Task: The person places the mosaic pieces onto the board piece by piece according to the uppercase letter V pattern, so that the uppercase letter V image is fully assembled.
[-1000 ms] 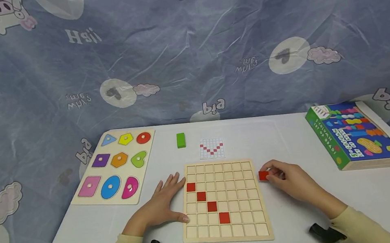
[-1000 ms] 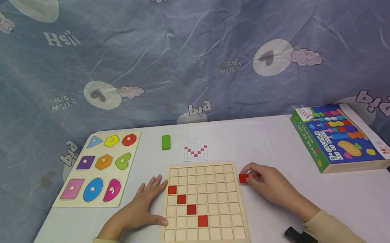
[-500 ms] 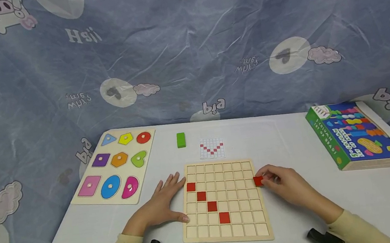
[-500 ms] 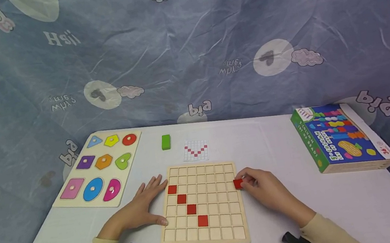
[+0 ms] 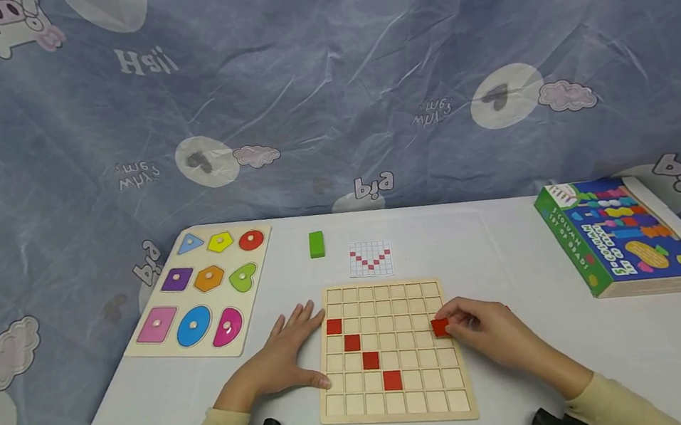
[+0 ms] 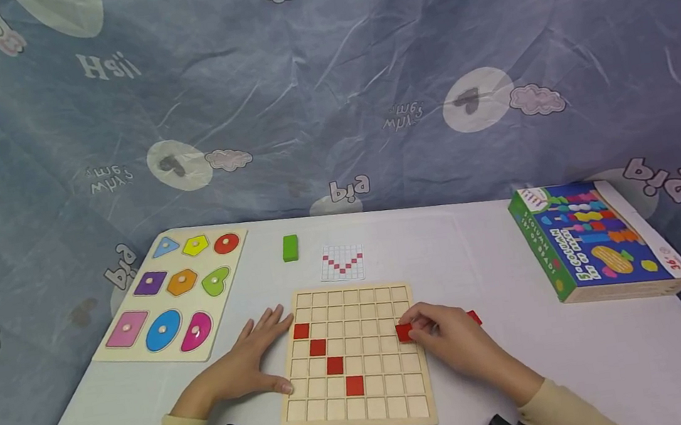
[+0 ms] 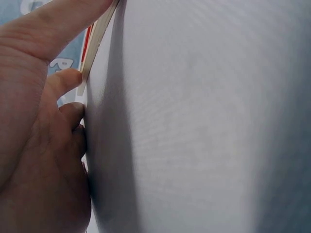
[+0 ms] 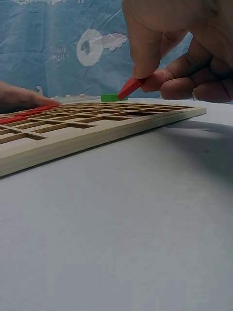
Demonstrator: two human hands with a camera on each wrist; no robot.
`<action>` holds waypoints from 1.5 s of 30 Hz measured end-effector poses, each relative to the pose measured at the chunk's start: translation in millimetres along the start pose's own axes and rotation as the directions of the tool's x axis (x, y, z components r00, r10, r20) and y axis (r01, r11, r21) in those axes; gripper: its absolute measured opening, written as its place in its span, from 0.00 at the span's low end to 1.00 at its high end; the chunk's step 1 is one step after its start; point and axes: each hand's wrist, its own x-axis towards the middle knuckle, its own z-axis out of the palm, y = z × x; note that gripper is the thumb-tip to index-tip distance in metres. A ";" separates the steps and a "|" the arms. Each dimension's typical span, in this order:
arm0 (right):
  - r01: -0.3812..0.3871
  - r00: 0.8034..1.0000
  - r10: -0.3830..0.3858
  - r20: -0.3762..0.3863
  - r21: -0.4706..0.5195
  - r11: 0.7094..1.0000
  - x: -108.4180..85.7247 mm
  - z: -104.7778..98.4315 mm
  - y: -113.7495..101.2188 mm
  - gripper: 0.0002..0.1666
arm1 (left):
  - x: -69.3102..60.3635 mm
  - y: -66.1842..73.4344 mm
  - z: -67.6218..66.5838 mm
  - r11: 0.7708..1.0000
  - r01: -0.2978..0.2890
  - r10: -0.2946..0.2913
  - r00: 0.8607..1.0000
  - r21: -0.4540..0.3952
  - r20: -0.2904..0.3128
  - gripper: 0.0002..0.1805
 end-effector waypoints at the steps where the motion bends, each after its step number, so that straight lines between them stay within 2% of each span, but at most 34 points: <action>1: 0.002 1.000 -0.002 0.005 0.004 1.000 -0.4 0.6 -1.3 0.13 | 0.1 -0.1 0.1 1.000 0.001 -0.001 1.000 0.001 0.000 0.66; 14: 0.003 0.998 -0.005 0.063 0.035 0.999 -3.2 11.5 -16.1 0.12 | 0.5 0.0 0.6 1.000 0.004 -0.004 1.000 0.006 -0.005 0.66; 21: 0.029 0.995 -0.036 0.090 0.079 0.996 -4.1 20.0 -19.9 0.13 | 0.3 1.6 0.1 1.000 0.004 -0.004 1.000 0.006 -0.006 0.66; 29: 0.042 0.988 -0.057 0.140 0.107 0.993 -4.6 29.0 -23.6 0.10 | 0.1 1.6 0.0 1.000 0.009 -0.009 1.000 0.006 -0.004 0.66; 39: 0.089 0.985 -0.103 0.135 0.102 0.991 -4.6 36.4 -29.5 0.10 | -0.7 1.6 -1.1 1.000 -0.001 0.001 1.000 0.002 -0.007 0.66; 45: 0.087 0.985 -0.102 0.137 0.111 0.990 -4.0 39.7 -33.5 0.10 | -0.1 1.1 -0.4 1.000 0.000 0.000 1.000 0.004 -0.006 0.66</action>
